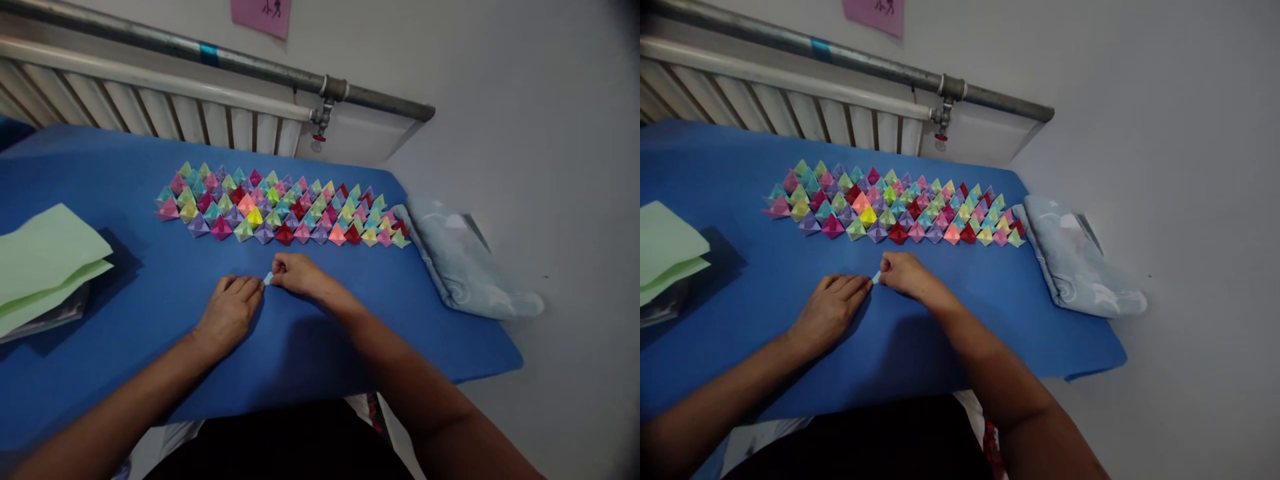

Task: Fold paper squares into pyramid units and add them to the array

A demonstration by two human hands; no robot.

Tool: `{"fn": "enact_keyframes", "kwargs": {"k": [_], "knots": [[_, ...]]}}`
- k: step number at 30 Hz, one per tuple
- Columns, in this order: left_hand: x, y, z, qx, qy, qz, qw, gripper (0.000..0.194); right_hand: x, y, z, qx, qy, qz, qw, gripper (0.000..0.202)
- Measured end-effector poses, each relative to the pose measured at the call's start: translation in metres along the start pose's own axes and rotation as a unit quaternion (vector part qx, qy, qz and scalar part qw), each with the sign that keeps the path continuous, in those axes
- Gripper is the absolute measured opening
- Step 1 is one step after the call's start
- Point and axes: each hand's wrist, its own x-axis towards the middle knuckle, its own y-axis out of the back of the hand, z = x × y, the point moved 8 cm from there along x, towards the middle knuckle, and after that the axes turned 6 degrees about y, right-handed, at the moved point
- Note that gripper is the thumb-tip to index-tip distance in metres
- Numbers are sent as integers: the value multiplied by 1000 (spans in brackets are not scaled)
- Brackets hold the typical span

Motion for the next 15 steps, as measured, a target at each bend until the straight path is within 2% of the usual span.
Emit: {"fn": "enact_keyframes", "kwargs": {"k": [6,10,15], "knots": [[-3,-5,-2,-2,29,-16,999,36,0,-2,3,38,0,-21,999,16],[-2,-7,-4,-14,50,-31,998,37,-2,3,5,83,24,-3,996,20],[3,-4,-17,-74,129,-47,988,37,-12,16,27,198,25,27,980,7]]}}
